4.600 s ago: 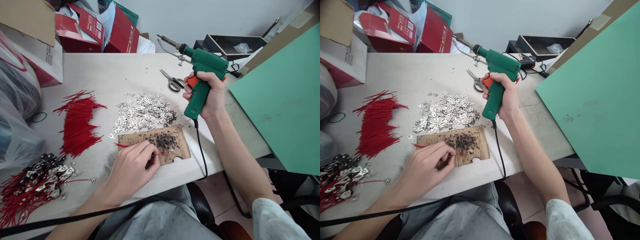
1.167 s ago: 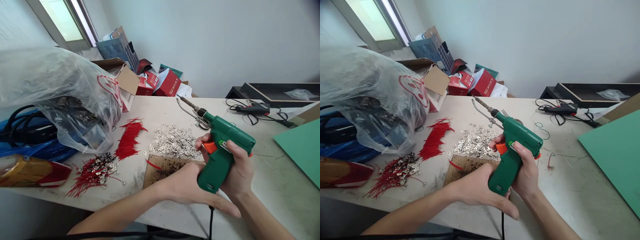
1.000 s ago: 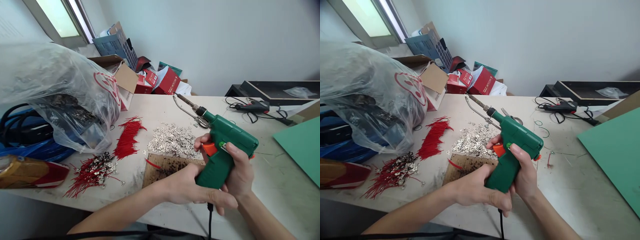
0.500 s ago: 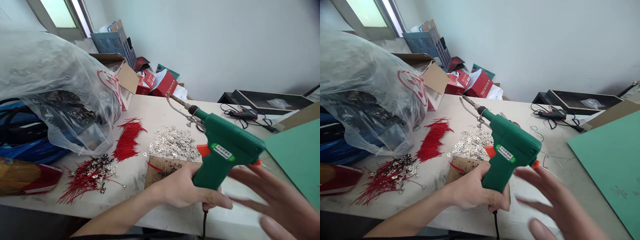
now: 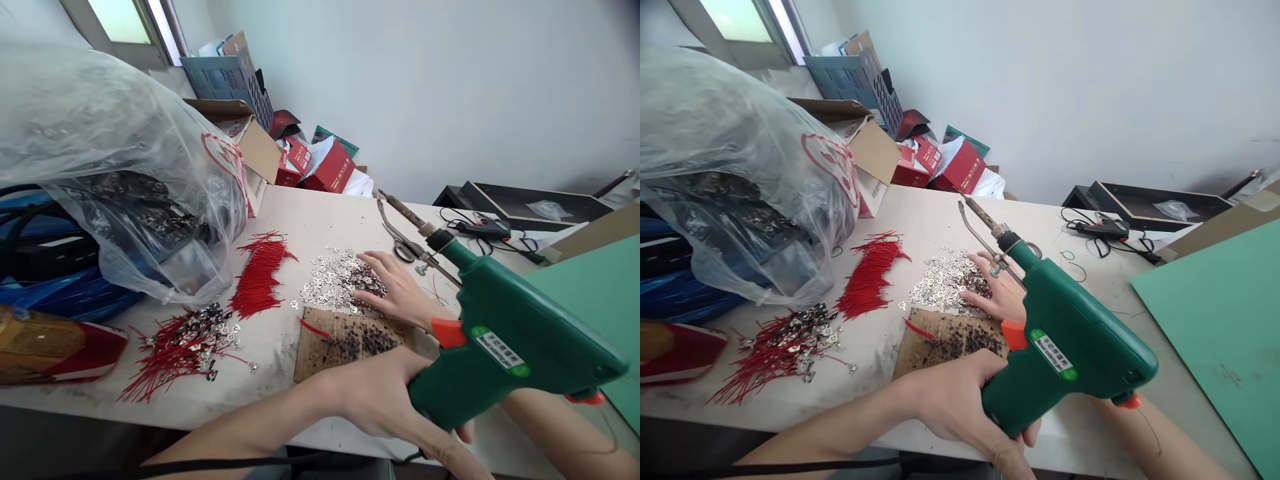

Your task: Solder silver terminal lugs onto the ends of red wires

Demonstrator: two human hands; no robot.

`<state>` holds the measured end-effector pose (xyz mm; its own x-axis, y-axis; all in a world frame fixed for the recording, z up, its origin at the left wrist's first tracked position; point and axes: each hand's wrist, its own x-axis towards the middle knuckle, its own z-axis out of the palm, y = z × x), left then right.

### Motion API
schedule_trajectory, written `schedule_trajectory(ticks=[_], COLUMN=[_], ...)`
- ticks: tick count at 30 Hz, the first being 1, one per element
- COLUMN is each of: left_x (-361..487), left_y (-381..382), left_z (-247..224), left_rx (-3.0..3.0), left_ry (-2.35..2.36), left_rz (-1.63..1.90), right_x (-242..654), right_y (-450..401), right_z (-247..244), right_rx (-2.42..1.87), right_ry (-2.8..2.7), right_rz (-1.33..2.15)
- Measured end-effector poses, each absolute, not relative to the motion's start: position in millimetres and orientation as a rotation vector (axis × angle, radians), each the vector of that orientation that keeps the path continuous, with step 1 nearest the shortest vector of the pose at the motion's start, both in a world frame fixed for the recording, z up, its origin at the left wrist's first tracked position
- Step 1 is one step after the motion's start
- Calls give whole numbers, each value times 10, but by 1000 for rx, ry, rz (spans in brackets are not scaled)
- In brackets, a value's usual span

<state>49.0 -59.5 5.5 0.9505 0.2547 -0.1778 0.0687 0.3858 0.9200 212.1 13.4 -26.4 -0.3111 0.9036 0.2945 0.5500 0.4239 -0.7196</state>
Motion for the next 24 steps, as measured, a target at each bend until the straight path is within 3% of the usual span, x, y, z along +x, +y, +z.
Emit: schedule_trajectory(ticks=[7,24], left_x=[493,499], left_y=[-574,-591], left_z=[-16,-51], left_rx=[1200,1240], left_ry=[156,108], left_rz=[189,198], right_x=[1998,1936], right_y=[392,341], right_z=[-589,-604], right_rx=[-1293,-1271], right_ry=[-2350,-2417], right_rz=[412,125])
